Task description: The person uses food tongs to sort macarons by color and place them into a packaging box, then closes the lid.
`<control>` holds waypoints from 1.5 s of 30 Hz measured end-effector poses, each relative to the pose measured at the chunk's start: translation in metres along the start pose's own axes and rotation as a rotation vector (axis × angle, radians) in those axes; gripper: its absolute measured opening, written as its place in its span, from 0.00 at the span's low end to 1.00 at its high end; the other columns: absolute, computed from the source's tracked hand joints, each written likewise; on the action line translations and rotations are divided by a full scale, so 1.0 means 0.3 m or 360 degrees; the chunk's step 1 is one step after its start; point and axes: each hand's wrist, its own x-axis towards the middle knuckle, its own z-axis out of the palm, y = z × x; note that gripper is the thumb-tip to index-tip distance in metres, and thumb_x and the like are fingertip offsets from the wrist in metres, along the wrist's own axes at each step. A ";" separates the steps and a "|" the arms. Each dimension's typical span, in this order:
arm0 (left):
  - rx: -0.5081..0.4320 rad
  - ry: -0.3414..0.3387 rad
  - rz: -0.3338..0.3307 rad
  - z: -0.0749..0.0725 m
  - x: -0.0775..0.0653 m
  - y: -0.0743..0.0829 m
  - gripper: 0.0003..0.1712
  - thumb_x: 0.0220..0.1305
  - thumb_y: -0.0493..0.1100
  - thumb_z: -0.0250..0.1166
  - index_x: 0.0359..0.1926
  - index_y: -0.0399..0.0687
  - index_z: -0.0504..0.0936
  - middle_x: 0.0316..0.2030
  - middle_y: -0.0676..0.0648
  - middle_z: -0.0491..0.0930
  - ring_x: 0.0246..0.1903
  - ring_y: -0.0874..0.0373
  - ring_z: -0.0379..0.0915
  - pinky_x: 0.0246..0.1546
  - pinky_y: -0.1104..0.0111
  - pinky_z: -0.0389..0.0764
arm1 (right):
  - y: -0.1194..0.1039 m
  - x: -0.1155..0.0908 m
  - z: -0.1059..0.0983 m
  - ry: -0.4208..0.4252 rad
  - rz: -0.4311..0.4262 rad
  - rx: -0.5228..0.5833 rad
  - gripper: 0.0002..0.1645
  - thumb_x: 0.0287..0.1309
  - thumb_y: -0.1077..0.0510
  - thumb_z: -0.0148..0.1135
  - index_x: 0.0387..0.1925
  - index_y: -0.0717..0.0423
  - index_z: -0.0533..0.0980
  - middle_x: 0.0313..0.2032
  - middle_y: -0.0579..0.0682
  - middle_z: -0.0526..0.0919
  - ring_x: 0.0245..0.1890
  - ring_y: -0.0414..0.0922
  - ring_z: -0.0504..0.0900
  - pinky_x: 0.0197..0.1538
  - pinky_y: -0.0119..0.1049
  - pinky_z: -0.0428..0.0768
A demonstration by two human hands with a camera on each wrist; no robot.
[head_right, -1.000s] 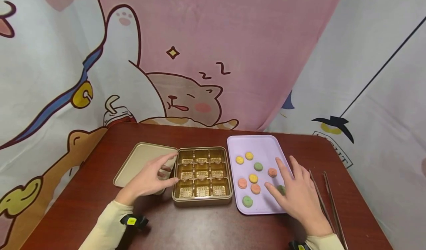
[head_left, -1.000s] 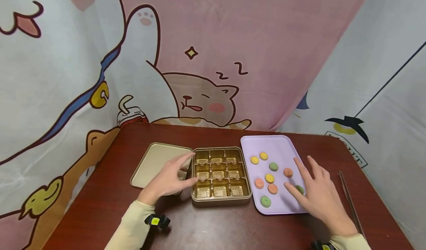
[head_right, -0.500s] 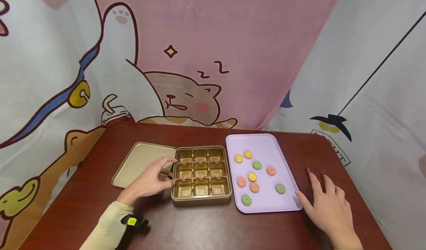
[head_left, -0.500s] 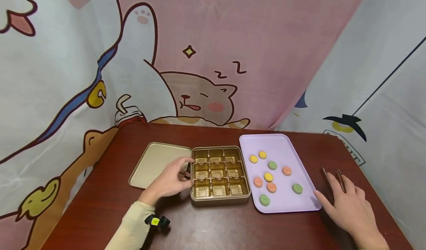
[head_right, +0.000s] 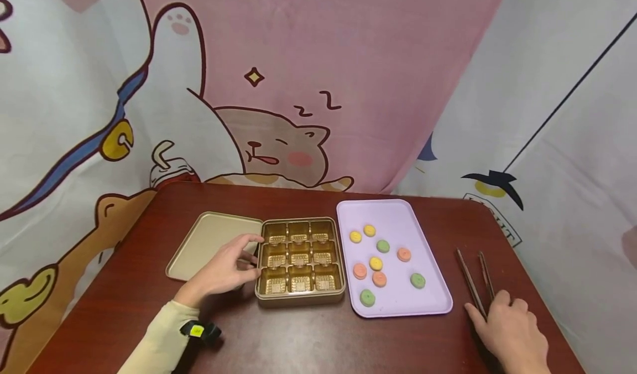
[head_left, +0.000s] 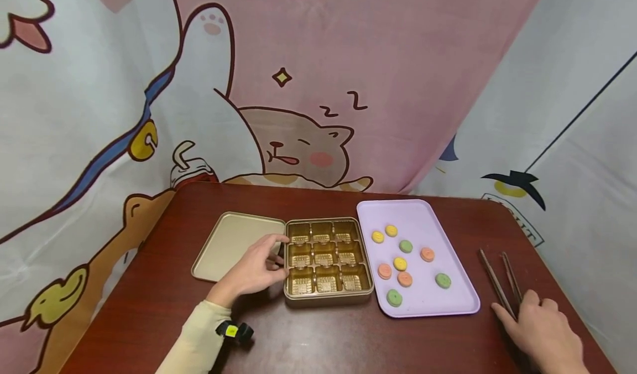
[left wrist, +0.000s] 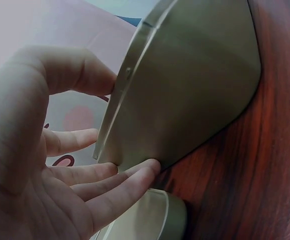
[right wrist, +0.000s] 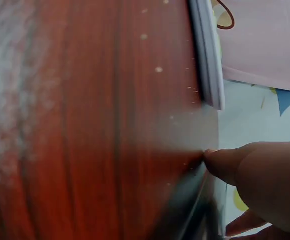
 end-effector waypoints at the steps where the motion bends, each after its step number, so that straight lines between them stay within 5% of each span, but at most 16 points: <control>1: -0.0004 -0.0001 0.0000 0.000 0.000 0.001 0.39 0.54 0.32 0.71 0.68 0.41 0.71 0.63 0.40 0.74 0.44 0.49 0.84 0.44 0.65 0.89 | 0.000 0.001 0.002 -0.0014 -0.0006 -0.0001 0.48 0.60 0.33 0.69 0.39 0.78 0.65 0.32 0.73 0.70 0.29 0.62 0.75 0.28 0.59 0.82; 10: -0.0003 0.0001 -0.0009 0.002 -0.006 0.009 0.39 0.55 0.31 0.71 0.69 0.40 0.71 0.63 0.41 0.73 0.44 0.51 0.84 0.44 0.64 0.89 | -0.005 0.023 0.010 -0.0064 -0.0028 0.0025 0.27 0.72 0.50 0.61 0.28 0.71 0.70 0.27 0.67 0.70 0.27 0.59 0.76 0.28 0.57 0.79; 20: 0.0003 0.0002 -0.0004 0.001 -0.008 0.008 0.38 0.54 0.31 0.70 0.68 0.38 0.71 0.63 0.40 0.74 0.43 0.51 0.84 0.44 0.61 0.90 | 0.007 0.012 0.017 0.0171 -0.0090 0.0163 0.26 0.73 0.56 0.51 0.29 0.80 0.65 0.28 0.75 0.67 0.27 0.68 0.76 0.32 0.66 0.77; 29: -0.0001 0.0010 -0.0008 0.002 -0.006 0.008 0.39 0.54 0.31 0.70 0.68 0.39 0.71 0.63 0.40 0.74 0.44 0.50 0.84 0.45 0.60 0.90 | -0.027 -0.024 -0.019 0.0315 -0.0110 0.0349 0.25 0.78 0.54 0.49 0.38 0.77 0.59 0.31 0.76 0.63 0.22 0.69 0.74 0.23 0.64 0.73; 37: -0.0009 0.0014 -0.0016 0.002 -0.005 0.008 0.39 0.54 0.31 0.71 0.68 0.40 0.72 0.63 0.41 0.74 0.43 0.52 0.84 0.45 0.61 0.90 | -0.081 -0.041 -0.061 0.0056 -0.0130 0.0216 0.31 0.79 0.50 0.50 0.51 0.79 0.56 0.30 0.69 0.72 0.26 0.62 0.79 0.28 0.62 0.79; 45: -0.0019 0.0015 -0.0008 0.002 -0.006 0.005 0.39 0.54 0.31 0.71 0.68 0.40 0.72 0.63 0.41 0.74 0.43 0.50 0.84 0.44 0.61 0.90 | -0.117 -0.061 -0.066 -0.0008 -0.0362 0.0084 0.36 0.79 0.45 0.51 0.60 0.75 0.56 0.31 0.63 0.79 0.24 0.53 0.77 0.24 0.55 0.78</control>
